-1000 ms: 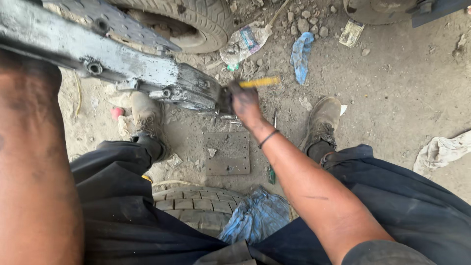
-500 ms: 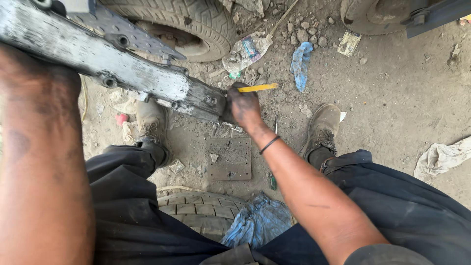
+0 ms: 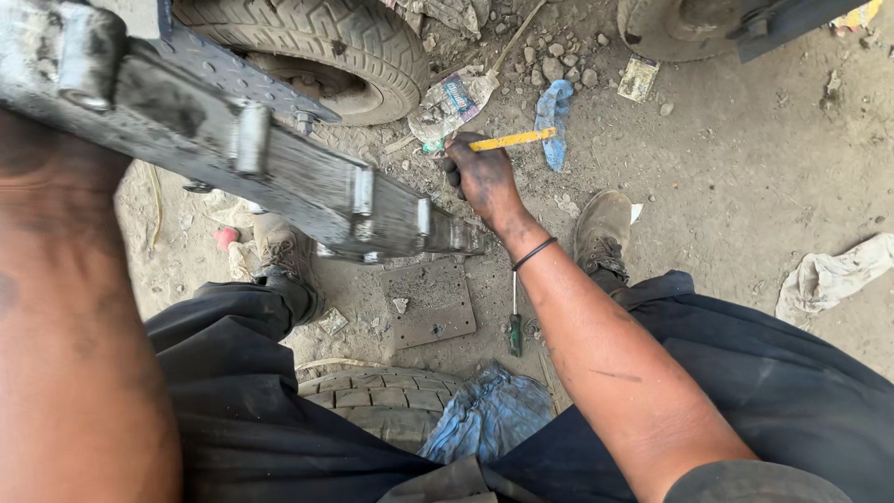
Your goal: The person uses a yellow-handled scraper to remove residue from a large metal part held in a blue vise. They repeatedly scrape along the surface, focusing on different sections of the part.
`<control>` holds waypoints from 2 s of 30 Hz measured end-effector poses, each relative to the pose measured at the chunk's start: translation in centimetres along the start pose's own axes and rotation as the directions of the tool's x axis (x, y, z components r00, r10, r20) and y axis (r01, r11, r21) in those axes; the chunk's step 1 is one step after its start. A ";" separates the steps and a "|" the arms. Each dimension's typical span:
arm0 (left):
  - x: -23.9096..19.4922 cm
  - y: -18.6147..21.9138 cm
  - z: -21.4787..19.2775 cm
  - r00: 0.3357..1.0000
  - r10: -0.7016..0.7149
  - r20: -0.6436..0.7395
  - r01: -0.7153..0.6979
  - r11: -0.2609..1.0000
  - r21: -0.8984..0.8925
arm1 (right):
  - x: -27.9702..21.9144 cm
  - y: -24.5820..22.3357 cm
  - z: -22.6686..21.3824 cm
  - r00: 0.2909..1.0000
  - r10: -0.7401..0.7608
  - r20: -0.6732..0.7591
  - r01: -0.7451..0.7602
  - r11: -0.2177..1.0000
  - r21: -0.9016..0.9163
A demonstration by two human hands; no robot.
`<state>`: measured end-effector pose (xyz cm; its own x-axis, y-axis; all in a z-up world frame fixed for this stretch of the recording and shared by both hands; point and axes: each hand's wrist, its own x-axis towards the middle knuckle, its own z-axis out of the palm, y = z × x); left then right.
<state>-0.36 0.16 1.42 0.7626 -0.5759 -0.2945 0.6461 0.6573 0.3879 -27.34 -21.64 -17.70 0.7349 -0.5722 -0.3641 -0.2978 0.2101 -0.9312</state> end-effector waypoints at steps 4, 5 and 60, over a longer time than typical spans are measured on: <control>-0.2 0.7 1.3 0.999 -0.054 -0.003 0.054 0.995 -0.083 | -0.9 0.5 0.9 0.995 0.078 0.066 -0.067 0.985 -0.159; -0.5 0.9 1.3 0.998 -0.066 -0.011 0.065 0.992 -0.105 | -1.3 1.2 1.4 0.995 0.067 0.073 -0.060 0.994 -0.096; 0.0 2.0 -3.0 0.986 0.167 0.008 -0.165 0.963 0.215 | -0.7 13.4 3.9 0.983 -0.044 -0.178 0.009 0.981 -0.192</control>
<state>1.03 2.99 -0.41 0.8594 -0.4621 -0.2187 0.4901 0.6230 0.6096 -29.48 -15.33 -30.03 0.6269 -0.7129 -0.3143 -0.4028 0.0488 -0.9140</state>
